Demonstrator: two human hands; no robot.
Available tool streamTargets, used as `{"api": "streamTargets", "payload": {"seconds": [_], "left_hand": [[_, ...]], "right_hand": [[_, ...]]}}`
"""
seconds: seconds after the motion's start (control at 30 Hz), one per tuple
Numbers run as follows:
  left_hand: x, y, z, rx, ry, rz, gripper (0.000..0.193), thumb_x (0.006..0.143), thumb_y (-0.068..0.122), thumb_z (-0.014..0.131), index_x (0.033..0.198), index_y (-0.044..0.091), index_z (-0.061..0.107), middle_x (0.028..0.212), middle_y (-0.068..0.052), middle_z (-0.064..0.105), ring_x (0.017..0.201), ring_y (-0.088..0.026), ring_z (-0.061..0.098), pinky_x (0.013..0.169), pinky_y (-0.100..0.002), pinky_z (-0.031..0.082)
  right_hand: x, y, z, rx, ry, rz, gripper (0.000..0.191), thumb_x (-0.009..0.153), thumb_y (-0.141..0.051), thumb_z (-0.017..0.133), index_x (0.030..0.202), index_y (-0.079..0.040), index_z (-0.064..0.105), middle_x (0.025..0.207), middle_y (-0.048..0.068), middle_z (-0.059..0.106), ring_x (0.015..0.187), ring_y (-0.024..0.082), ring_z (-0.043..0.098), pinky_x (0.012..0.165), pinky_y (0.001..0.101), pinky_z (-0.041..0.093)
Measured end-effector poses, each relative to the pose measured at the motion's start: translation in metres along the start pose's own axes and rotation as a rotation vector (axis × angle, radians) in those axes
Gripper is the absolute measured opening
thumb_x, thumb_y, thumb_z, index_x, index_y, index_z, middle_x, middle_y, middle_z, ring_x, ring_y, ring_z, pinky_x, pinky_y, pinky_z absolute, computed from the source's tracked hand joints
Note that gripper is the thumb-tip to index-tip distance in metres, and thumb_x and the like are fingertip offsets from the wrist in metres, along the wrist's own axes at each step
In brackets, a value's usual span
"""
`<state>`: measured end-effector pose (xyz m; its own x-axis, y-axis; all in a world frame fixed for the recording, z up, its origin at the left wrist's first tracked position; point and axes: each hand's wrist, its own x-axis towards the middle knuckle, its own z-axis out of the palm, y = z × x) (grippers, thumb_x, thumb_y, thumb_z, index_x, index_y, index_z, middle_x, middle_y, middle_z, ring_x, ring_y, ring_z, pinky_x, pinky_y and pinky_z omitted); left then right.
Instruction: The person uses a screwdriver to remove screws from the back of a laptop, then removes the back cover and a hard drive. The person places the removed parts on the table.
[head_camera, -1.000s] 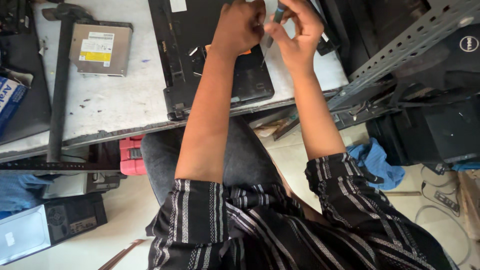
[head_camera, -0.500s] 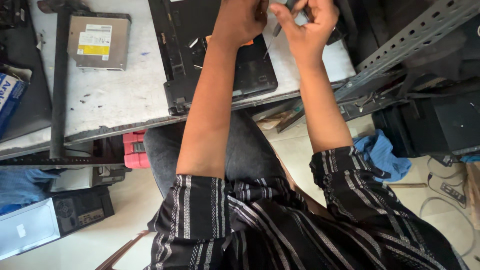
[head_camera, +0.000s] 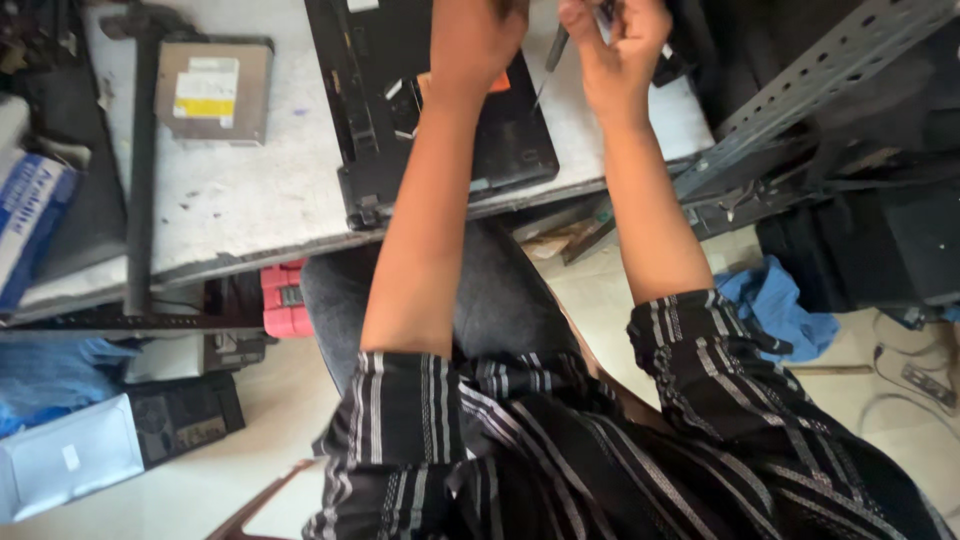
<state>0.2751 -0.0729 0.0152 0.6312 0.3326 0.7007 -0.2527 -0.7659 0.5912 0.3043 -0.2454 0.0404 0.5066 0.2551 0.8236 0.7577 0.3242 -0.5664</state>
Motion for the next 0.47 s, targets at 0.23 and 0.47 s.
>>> {"api": "streamTargets", "payload": {"seconds": [0.23, 0.47], "left_hand": [[-0.041, 0.04, -0.024, -0.782, -0.189, -0.118, 0.026, 0.114, 0.014, 0.048, 0.117, -0.001, 0.068, 0.091, -0.006, 0.072, 0.082, -0.015, 0.063, 0.079, -0.032, 0.054], [-0.057, 0.051, -0.03, -0.549, -0.183, -0.054, 0.022, 0.108, 0.012, 0.055, 0.124, 0.002, 0.065, 0.089, -0.008, 0.072, 0.083, -0.014, 0.068, 0.08, -0.029, 0.055]], "right_hand": [[-0.009, 0.028, 0.0, 0.304, -0.143, 0.101, 0.045, 0.101, -0.037, 0.077, 0.125, -0.003, 0.06, 0.111, 0.004, 0.06, 0.105, 0.016, 0.054, 0.094, 0.0289, 0.045], [-0.027, 0.078, -0.006, 0.123, -0.166, 0.006, 0.048, 0.105, -0.037, 0.08, 0.132, -0.003, 0.058, 0.123, 0.005, 0.054, 0.114, 0.018, 0.049, 0.108, 0.0335, 0.039]]}}
